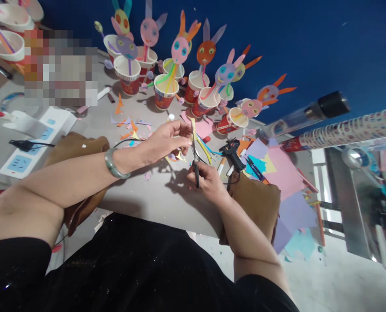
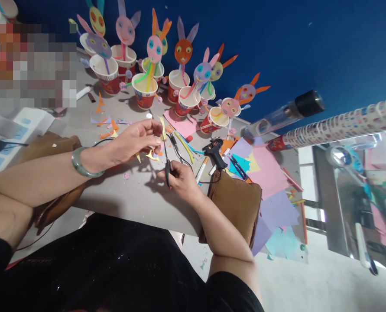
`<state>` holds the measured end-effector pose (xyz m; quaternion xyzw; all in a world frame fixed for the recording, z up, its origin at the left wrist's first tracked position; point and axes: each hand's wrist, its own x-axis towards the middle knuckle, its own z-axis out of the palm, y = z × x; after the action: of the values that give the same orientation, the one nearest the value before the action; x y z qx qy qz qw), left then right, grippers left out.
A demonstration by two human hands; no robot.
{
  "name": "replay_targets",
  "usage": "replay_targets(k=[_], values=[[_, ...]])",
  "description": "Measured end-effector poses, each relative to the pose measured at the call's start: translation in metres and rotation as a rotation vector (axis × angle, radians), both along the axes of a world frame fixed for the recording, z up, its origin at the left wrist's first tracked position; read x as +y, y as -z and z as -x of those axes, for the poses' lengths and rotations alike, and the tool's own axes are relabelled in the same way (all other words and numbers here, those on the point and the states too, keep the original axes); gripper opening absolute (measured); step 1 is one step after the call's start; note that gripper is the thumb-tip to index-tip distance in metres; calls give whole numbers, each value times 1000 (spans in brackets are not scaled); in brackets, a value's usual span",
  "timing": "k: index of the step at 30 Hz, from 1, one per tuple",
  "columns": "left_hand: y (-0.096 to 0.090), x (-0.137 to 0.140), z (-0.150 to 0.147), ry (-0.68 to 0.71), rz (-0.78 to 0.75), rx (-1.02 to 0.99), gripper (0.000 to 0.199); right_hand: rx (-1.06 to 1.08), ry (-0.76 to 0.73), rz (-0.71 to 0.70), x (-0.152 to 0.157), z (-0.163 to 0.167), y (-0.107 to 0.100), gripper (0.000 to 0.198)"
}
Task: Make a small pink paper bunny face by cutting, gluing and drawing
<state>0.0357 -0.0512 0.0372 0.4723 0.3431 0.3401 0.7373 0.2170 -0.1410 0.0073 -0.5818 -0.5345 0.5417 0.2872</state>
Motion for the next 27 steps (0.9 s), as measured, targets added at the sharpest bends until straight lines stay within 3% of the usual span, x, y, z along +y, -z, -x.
replay_targets(k=[5, 11, 27], values=[[-6, 1, 2, 26, 68, -40, 7, -29, -16, -5, -1, 1, 1, 40], [-12, 1, 1, -33, 117, 30, 23, -93, -35, -30, -1, 2, 2, 38], [-1, 5, 3, -60, -15, 94, 27, -138, -73, -48, -2, 6, 3, 47]])
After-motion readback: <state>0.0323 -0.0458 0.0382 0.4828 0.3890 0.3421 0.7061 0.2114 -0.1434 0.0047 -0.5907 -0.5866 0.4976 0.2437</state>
